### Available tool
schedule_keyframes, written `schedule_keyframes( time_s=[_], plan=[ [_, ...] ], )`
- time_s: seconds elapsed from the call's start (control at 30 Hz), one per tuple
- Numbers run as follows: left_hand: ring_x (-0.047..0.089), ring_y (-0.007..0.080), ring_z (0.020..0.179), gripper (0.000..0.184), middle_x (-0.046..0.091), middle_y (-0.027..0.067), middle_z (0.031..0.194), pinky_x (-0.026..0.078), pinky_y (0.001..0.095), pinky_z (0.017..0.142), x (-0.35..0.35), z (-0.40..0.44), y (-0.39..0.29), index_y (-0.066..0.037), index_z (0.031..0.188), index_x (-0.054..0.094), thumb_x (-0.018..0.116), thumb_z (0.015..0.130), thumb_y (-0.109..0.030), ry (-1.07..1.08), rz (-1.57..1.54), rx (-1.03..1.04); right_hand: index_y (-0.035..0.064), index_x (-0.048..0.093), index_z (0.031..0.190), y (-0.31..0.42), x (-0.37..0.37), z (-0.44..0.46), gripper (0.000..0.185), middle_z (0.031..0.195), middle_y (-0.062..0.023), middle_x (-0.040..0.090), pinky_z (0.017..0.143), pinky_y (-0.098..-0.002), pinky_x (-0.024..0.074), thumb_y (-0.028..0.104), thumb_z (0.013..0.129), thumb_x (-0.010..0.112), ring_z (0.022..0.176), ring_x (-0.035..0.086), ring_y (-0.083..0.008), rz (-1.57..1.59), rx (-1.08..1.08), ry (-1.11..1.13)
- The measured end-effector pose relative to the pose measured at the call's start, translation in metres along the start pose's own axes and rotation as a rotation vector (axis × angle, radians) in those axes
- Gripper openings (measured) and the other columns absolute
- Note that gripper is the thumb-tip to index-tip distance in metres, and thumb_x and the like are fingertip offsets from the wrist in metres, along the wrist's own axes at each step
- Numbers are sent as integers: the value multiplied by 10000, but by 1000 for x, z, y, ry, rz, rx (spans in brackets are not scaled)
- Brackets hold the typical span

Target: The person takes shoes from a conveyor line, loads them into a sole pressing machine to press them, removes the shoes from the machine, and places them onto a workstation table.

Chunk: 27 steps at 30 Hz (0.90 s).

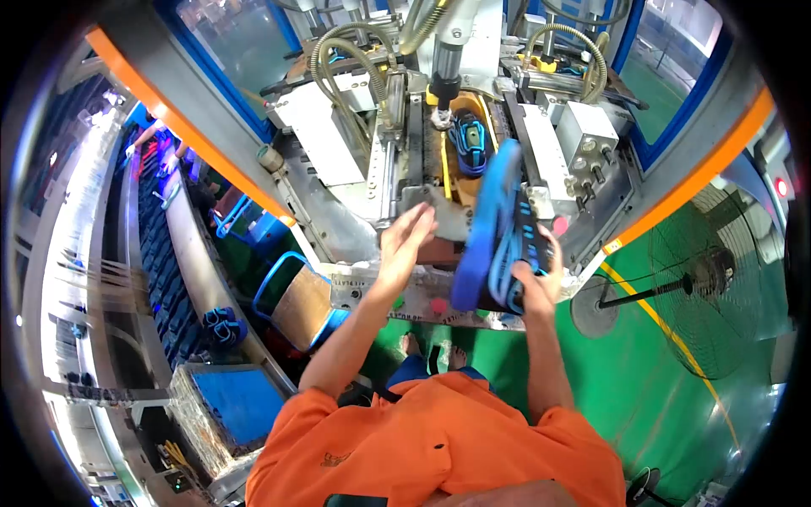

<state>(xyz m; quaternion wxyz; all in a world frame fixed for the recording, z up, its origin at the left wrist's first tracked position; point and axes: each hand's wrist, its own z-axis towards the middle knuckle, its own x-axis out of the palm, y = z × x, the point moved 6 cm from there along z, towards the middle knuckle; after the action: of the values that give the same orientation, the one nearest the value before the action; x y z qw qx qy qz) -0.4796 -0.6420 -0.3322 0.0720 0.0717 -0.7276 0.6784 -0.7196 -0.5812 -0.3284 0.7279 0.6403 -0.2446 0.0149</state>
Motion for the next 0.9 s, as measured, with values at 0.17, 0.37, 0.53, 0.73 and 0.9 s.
schedule_keyframes(
  time_s=[0.17,0.37,0.53,0.73,0.9],
  plan=[
    [546,65,672,402,608,-20,764,453,235,608,5,193,74,11,1004,616,750,818,-319,-176,242,108,-5,483,1294,38,-56,6,763,1204,-126,560,989,-352,402,235,648,811,1101,548,-223,-263,-208,-210],
    [627,404,949,449,668,203,949,494,454,859,46,292,87,-11,1085,608,701,712,-244,-342,957,118,-40,474,1299,65,-84,3,855,1233,-152,544,1012,-368,376,396,653,826,1129,528,-250,-591,-240,-453],
    [662,301,761,244,684,161,804,512,396,691,5,293,83,-8,844,666,715,644,-141,-343,691,126,-40,492,1282,87,-56,74,694,1167,-133,587,951,-341,434,197,701,788,1022,571,-206,-737,-272,-418],
    [606,131,793,290,662,49,918,471,270,642,-70,139,29,44,993,665,721,725,-52,-271,-339,-421,-29,598,1121,59,57,269,614,891,-100,676,713,-317,489,282,638,814,789,619,-163,-1010,-171,14],
    [597,149,888,456,650,75,971,441,263,826,-158,-5,-36,82,1138,600,696,717,-64,-246,-110,-212,-42,590,1123,-64,159,344,702,1015,-238,662,866,-376,512,391,614,806,995,642,-370,-1484,141,216]
  ],
)
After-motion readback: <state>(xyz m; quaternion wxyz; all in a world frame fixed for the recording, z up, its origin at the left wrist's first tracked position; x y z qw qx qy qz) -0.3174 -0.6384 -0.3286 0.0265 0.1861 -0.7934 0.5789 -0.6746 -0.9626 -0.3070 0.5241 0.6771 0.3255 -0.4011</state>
